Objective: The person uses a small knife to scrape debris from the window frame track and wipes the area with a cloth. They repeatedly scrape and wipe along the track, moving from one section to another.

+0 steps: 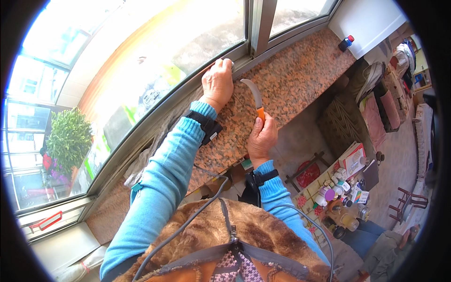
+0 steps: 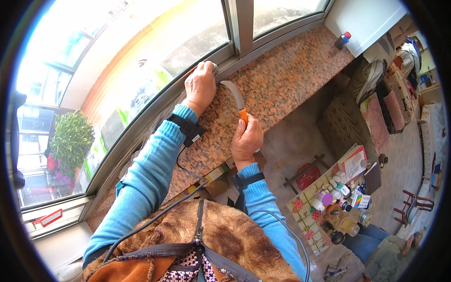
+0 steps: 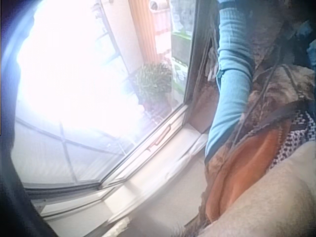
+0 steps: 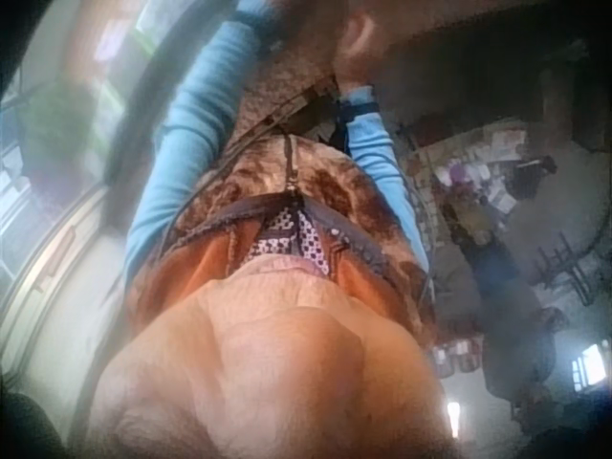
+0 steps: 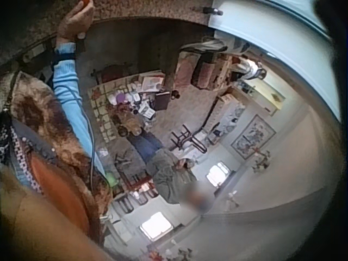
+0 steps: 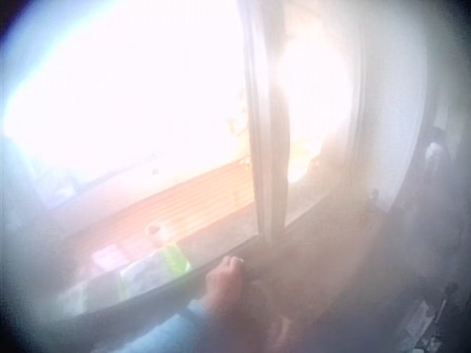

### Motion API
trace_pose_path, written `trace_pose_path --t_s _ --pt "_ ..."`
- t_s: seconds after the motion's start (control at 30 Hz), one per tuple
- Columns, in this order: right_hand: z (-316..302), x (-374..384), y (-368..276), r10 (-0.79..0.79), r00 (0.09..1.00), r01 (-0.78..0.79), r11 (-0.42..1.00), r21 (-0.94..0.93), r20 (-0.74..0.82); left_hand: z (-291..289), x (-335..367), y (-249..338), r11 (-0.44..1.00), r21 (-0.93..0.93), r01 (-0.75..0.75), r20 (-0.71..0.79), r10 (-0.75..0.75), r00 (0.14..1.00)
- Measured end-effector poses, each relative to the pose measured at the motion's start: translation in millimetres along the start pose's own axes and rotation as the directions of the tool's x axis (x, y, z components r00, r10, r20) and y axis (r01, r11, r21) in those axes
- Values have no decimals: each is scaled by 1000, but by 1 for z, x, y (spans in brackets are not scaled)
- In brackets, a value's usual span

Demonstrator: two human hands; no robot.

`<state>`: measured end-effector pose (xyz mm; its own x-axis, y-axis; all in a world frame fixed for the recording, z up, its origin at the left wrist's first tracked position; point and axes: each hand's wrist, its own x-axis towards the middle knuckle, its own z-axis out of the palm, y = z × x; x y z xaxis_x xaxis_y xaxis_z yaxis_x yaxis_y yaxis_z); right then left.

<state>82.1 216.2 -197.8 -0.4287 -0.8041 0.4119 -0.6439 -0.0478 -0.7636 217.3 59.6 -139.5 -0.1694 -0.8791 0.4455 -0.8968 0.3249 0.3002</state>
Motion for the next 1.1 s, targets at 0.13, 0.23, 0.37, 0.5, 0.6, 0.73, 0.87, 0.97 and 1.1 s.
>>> trace_pose_path --t_s 0.13,0.23,0.37,0.5,0.6,0.73,0.87,0.97,1.1 --pt "0 0 2 -14 1000 14 1000 0 0 -3 0 0 1000 -18 10 81 -9 997" --pt "1 1 4 -15 1000 15 1000 4 14 -6 -2 -2 999 -31 12 126 -8 992" --pt "-3 1 1 -23 999 24 1000 -16 41 -9 -4 -1 995 99 16 206 -36 978" --pt "-23 17 -3 123 977 -153 973 172 176 -12 -5 1 994 101 43 241 -67 968" --pt "-35 59 1 -2 972 -29 992 127 237 -11 -7 1 997 42 60 199 -68 978" --pt "-35 118 0 -190 909 220 974 -42 371 -5 -14 -3 996 19 91 146 -93 985" --pt "-32 157 -9 -220 850 327 933 -150 479 2 -17 -9 978 -120 169 85 -159 984" --pt "-34 170 -17 -221 811 351 924 -150 542 1 -19 -11 975 -148 166 80 -155 985" --pt "-36 179 -24 -246 768 398 907 -140 592 -5 -23 -11 979 -156 129 58 -121 991"
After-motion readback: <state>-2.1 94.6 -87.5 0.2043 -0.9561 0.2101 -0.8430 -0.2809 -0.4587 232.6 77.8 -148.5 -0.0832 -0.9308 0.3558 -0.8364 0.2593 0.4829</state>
